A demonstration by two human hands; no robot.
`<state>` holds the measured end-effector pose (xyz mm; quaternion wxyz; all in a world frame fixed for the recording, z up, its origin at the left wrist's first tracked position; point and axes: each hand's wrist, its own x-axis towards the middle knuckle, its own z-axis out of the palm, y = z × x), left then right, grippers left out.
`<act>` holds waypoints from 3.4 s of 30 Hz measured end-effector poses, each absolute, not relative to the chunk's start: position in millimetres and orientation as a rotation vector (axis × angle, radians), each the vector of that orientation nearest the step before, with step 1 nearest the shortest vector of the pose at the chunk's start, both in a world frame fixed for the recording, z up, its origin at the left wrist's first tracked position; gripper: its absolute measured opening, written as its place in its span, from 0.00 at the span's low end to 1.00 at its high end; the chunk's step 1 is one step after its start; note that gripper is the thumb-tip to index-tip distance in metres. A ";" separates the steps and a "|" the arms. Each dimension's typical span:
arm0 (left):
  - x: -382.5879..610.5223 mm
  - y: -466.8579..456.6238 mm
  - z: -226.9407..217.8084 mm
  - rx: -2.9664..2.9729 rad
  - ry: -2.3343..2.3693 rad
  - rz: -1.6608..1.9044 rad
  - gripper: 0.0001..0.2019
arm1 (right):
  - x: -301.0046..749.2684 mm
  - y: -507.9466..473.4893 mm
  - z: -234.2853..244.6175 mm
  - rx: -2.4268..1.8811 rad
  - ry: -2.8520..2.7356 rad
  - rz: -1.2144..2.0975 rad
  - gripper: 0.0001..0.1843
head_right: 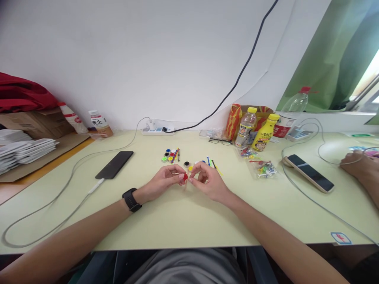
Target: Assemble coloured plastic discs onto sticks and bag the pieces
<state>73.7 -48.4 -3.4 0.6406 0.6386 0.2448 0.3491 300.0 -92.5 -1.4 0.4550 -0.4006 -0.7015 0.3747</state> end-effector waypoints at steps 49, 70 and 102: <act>73.7 -47.5 -3.7 1.415 0.587 0.810 0.16 | 308.4 -91.8 2.8 -0.972 -1.755 1.065 0.17; 76.4 -50.4 -6.2 1.619 0.822 0.723 0.19 | 389.9 -46.7 12.0 -1.765 -1.748 -0.074 0.15; 63.3 -48.8 -7.4 2.431 0.741 0.691 0.19 | 403.3 -49.6 2.6 -1.579 -2.360 0.208 0.15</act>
